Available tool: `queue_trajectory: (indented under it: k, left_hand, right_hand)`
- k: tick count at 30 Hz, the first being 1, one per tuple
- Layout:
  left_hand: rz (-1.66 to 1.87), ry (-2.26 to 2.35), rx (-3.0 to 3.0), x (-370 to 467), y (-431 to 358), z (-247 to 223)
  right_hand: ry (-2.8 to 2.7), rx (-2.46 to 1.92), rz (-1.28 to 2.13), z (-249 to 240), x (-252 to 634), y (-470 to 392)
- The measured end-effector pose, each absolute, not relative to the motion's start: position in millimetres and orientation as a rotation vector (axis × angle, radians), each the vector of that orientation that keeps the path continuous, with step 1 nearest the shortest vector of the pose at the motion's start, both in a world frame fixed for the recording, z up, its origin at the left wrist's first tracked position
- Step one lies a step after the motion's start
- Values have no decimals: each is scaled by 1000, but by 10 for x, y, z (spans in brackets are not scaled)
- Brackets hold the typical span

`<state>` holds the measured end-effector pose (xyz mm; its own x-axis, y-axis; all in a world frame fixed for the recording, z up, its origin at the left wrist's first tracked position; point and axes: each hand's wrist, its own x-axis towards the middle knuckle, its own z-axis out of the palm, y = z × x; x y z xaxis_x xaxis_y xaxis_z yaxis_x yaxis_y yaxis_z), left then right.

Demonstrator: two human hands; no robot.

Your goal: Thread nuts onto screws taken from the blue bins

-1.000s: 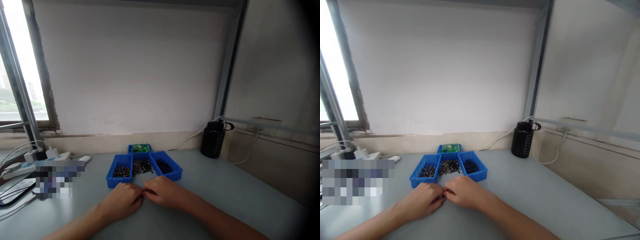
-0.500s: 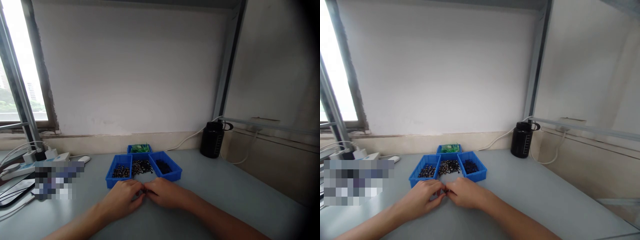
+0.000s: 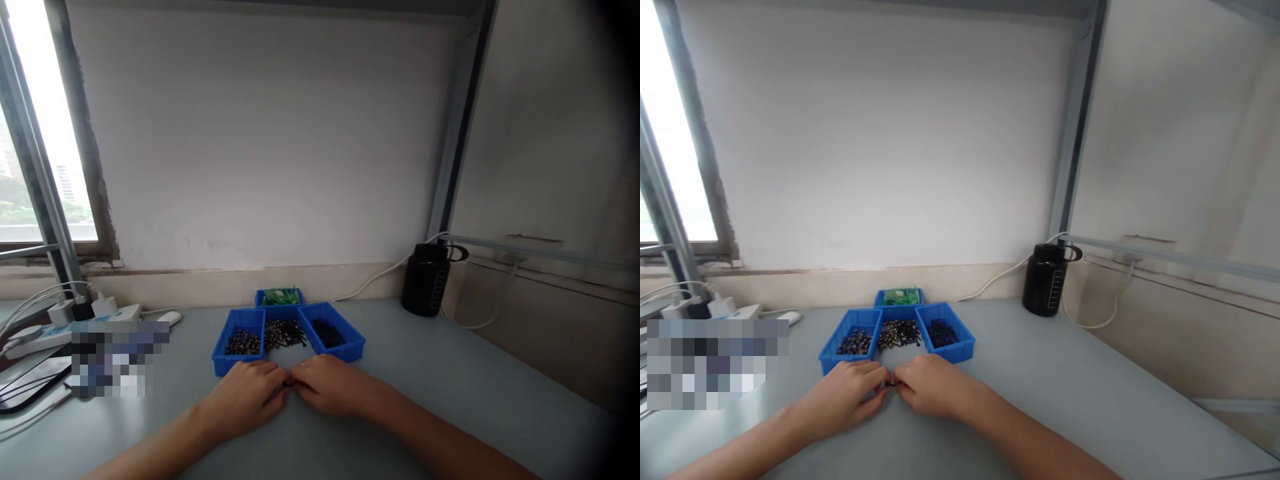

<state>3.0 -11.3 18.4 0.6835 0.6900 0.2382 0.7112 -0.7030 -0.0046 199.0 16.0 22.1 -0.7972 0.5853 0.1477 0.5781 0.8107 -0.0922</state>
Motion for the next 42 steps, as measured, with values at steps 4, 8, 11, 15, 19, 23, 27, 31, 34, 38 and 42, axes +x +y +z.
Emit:
queue_trajectory:
  k: [4,8,11,15,19,23,27,31,34,38,42]
  left_hand:
    - [-307,-1187,-2762,28,-106,174]
    - [-268,-1212,-2762,23,-86,149]
    - [-242,-1217,-2777,20,-81,140]
    - [-236,-1230,-2778,18,-81,137]
    - [-242,-1267,-2769,23,-74,139]
    - [-220,-1271,-2781,27,-65,141]
    - [-234,-1385,-2709,28,-78,138]
    - [-165,-1427,-2649,37,-109,143]
    - [-110,-1394,-2654,48,-123,149]
    - [-103,-1383,-2667,50,-129,154]
    - [-67,-1407,-2641,52,-133,147]
  right_hand:
    - [-2803,-924,39,252,1995,159]
    - [-2785,-906,52,294,1984,136]
    - [-2740,-882,69,314,1975,112]
    - [-2731,-809,127,331,1987,97]
    - [-2810,-768,157,321,1994,92]
    - [-2834,-752,154,307,1975,73]
    - [-2801,-754,71,371,1995,103]
    - [-2563,-1042,-175,514,2154,259]
    - [-2402,-1314,-267,567,2306,404]
    - [-2389,-1391,-319,516,2341,483]
    - [-2561,-1147,-389,357,2162,427]
